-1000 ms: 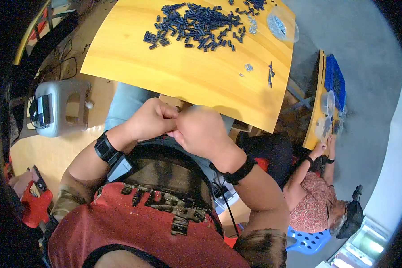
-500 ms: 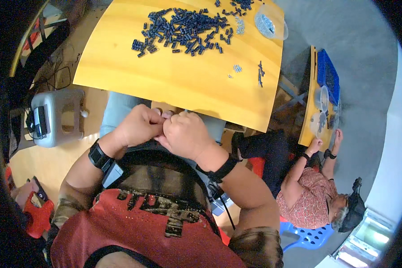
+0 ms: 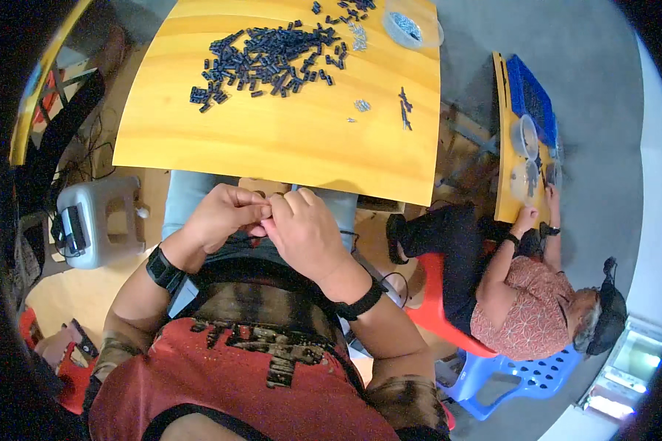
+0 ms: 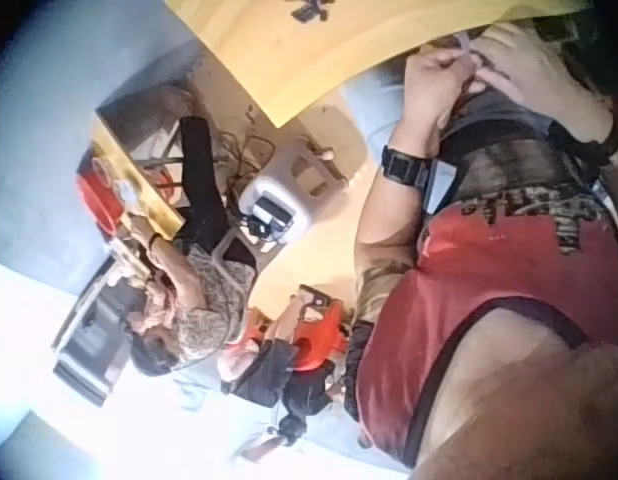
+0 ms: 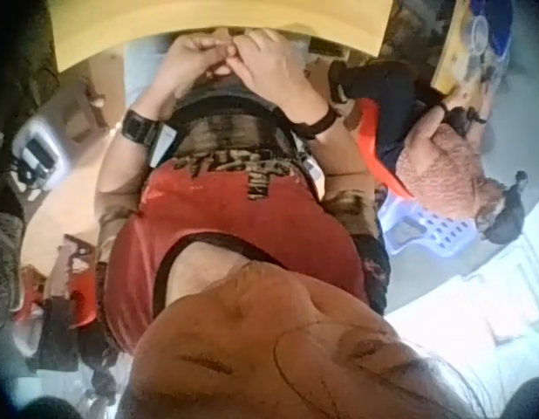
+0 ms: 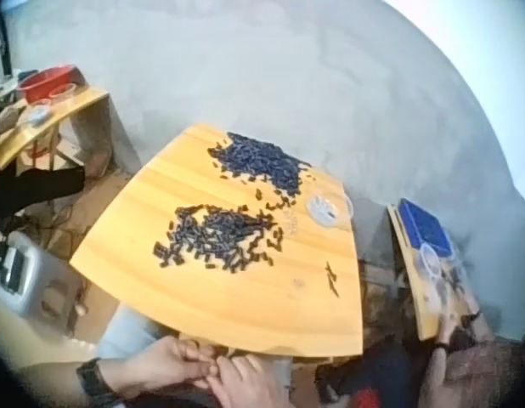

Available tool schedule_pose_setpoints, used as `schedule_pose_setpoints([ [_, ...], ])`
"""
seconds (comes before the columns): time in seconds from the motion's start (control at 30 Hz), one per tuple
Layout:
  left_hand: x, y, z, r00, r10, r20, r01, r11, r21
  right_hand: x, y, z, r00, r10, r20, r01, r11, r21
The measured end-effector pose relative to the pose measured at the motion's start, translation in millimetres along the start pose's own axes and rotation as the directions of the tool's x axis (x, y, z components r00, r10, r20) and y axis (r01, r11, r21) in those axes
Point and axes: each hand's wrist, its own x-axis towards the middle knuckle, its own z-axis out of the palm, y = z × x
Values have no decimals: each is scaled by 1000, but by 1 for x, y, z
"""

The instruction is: Assembling small blue plastic components by manually inserting pins.

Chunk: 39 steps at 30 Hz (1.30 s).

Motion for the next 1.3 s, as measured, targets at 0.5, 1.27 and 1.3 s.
schedule_pose_setpoints([
  [0.5,4,-4,9,995,-91,-44,91,996,10,-117,184,11,770,631,-93,-634,773,-6],
  [1.27,18,8,6,997,49,-60,-58,985,-160,-49,91,-74,850,285,443,-370,921,119],
  [1.3,18,8,5,995,68,-76,-80,984,-160,-32,81,-78,866,292,405,-361,927,103],
])
